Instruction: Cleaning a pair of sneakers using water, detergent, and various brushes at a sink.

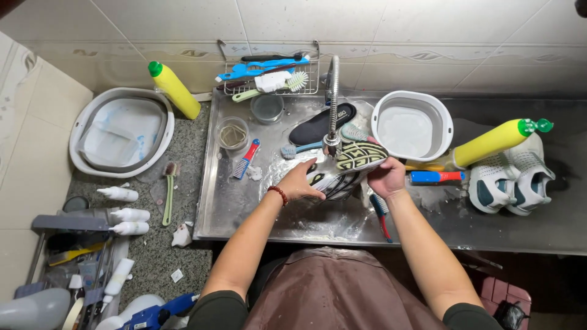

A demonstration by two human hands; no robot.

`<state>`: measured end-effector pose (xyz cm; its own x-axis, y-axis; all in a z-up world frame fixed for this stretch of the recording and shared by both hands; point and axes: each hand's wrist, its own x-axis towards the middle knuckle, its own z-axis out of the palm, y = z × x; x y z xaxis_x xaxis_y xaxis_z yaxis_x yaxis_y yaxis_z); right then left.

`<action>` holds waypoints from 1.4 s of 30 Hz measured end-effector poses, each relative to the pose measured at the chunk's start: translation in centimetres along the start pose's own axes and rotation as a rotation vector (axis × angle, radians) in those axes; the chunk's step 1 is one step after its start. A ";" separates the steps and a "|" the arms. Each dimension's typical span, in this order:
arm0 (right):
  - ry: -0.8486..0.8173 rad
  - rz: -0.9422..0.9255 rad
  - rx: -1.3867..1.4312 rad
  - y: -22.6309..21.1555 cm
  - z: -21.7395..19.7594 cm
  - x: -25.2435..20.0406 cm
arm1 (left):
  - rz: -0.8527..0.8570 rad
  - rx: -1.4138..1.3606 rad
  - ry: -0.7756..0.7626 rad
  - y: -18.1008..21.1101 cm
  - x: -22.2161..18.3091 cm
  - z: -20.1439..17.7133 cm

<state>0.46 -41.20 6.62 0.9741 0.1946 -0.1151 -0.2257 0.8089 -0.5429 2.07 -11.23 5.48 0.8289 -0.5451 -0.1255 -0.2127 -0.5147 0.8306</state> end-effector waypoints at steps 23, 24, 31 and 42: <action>-0.300 -0.618 -2.296 1.5 7.0 15.8 | -0.425 0.130 0.869 7.5 -13.5 -8.6; -0.243 -0.563 -2.412 1.7 6.2 16.1 | -0.410 0.133 0.881 8.3 -13.4 -9.2; -0.105 -0.456 -2.154 0.8 -0.1 17.1 | -0.186 0.170 0.968 13.2 -12.9 -11.4; -0.053 -0.431 -1.359 -6.4 9.6 4.0 | 0.142 0.582 0.854 27.7 -12.9 -18.7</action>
<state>5.67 -40.28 17.60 0.9540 0.1188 0.2754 0.2997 -0.3366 -0.8927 -4.85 -6.09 40.25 0.8186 -0.0932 0.5668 -0.3656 -0.8456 0.3890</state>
